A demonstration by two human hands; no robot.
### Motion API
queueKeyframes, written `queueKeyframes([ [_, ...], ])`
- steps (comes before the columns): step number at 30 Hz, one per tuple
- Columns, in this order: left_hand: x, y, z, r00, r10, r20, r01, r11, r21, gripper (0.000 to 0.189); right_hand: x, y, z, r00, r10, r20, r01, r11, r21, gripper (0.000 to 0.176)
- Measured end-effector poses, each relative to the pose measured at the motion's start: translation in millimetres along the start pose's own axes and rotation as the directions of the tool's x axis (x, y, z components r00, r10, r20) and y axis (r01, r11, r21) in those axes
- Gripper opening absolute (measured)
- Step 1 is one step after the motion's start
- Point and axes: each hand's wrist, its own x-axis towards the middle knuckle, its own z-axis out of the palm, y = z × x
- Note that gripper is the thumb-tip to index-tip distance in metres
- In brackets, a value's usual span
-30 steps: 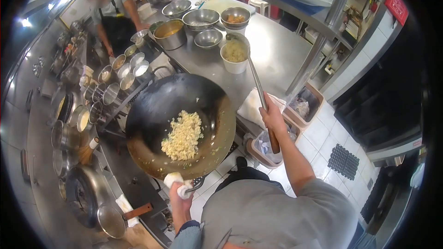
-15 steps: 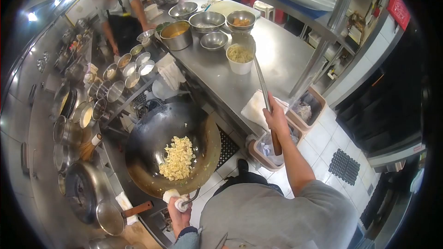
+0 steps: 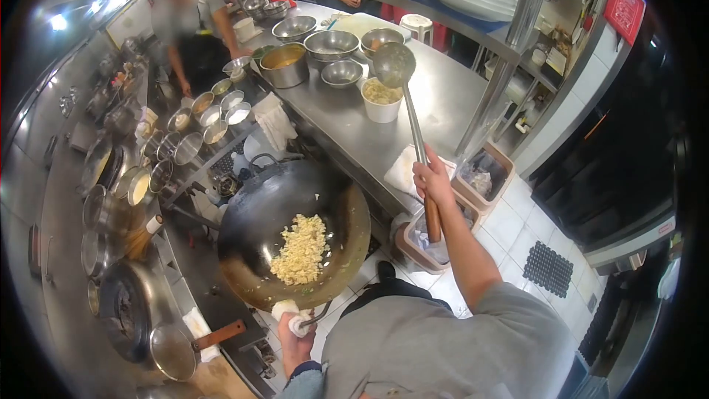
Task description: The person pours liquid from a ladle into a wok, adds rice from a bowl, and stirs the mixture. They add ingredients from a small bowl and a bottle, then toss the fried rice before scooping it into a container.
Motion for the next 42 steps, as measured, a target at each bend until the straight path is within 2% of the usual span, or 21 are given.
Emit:
queueKeyframes([
  [1,0.7,-2.8,-4.0,1.0,-0.012,0.004,0.012,1.0,-0.015,0.021,-7.3,-5.5,5.3,1.0,-0.012,0.023,0.01,0.993,0.119,0.065],
  [4,9.4,-7.2,-8.2,0.999,-0.038,0.034,0.038,0.999,0.001,0.021,-67.3,-34.0,21.0,0.97,0.18,0.166,-0.188,0.982,0.034,0.064],
  [6,15.2,-13.4,-6.5,1.0,-0.002,0.029,0.001,0.999,0.033,0.018,-105.0,-42.2,33.9,0.915,0.285,0.286,-0.169,0.913,-0.371,0.065],
  [7,31.7,-18.7,-26.6,0.996,0.0,0.087,-0.003,0.999,0.042,0.015,-111.4,-26.7,33.4,0.909,0.122,0.398,0.127,0.829,-0.545,0.067],
  [9,29.3,-24.1,-26.2,0.996,0.041,0.076,-0.048,0.994,0.093,0.014,-120.5,10.0,24.3,0.745,-0.068,0.663,0.636,0.372,-0.676,0.069],
  [13,16.5,-23.9,-18.9,0.987,0.035,0.154,-0.05,0.994,0.094,0.015,-150.6,-5.4,33.5,0.727,0.358,0.586,0.588,0.116,-0.8,0.074],
  [18,9.3,-24.8,-31.1,0.977,-0.001,0.212,-0.011,0.998,0.054,0.015,-179.0,-7.0,44.9,0.756,0.324,0.568,0.532,0.202,-0.823,0.07],
  [21,-3.2,-26.3,-17.3,0.997,0.079,0.008,-0.079,0.997,-0.018,0.012,-173.7,7.4,48.5,0.767,0.283,0.575,0.521,0.247,-0.817,0.069],
  [22,-3.0,-22.5,-25.8,0.994,0.022,0.106,-0.031,0.997,0.075,0.01,-172.9,12.7,47.5,0.765,0.291,0.574,0.51,0.271,-0.816,0.069],
  [26,-16.8,-1.6,-7.4,0.991,0.098,0.091,-0.103,0.993,0.059,0.016,-192.0,-27.9,59.3,0.819,0.196,0.539,0.319,0.626,-0.712,0.072],
  [27,-15.6,5.7,4.5,0.979,0.107,0.173,-0.104,0.994,-0.026,0.018,-194.3,-26.8,57.9,0.826,0.103,0.555,0.333,0.704,-0.627,0.07],
  [29,-13.2,22.7,50.4,0.969,0.146,0.198,-0.112,0.979,-0.17,0.013,-199.5,-41.8,73.8,0.884,0.141,0.445,0.086,0.888,-0.452,0.067],
  [30,24.7,35.2,51.9,0.933,0.11,0.342,-0.029,0.972,-0.233,0.008,-202.2,-46.2,81.3,0.906,0.184,0.38,-0.048,0.939,-0.342,0.066],
  [32,88.6,55.1,86.4,0.903,0.018,0.429,0.047,0.989,-0.141,0.012,-196.8,-48.4,97.5,0.941,0.089,0.327,-0.028,0.982,-0.187,0.063],
  [34,92.4,46.1,124.0,0.941,0.077,0.33,-0.03,0.989,-0.145,0.016,-197.7,-59.0,97.7,0.951,0.133,0.278,-0.109,0.989,-0.101,0.064],
  [35,110.6,25.9,90.8,0.86,0.026,0.509,0.029,0.994,-0.101,0.018,-200.8,-69.3,95.8,0.961,0.136,0.242,-0.119,0.989,-0.083,0.063],
  [36,81.4,4.0,68.2,0.894,0.046,0.446,-0.035,0.999,-0.033,0.022,-206.8,-72.0,91.9,0.968,0.15,0.201,-0.14,0.988,-0.061,0.063],
  [37,41.0,-15.7,48.8,0.972,0.019,0.234,-0.018,1.0,-0.009,0.022,-213.2,-64.2,81.1,0.969,0.134,0.206,-0.116,0.988,-0.099,0.063],
  [38,22.2,-31.6,27.4,0.921,0.106,0.374,-0.035,0.981,-0.192,0.026,-215.1,-52.4,67.4,0.974,0.099,0.204,-0.076,0.99,-0.118,0.062],
  [40,-2.2,-38.9,-0.9,0.984,0.013,0.18,0.015,0.988,-0.152,0.027,-226.4,-47.5,55.8,0.976,0.127,0.179,-0.1,0.984,-0.15,0.062],
  [42,11.2,-19.6,2.6,0.968,-0.025,0.251,0.059,0.99,-0.129,0.025,-221.6,-61.1,54.6,0.967,0.173,0.187,-0.144,0.977,-0.155,0.063],
])
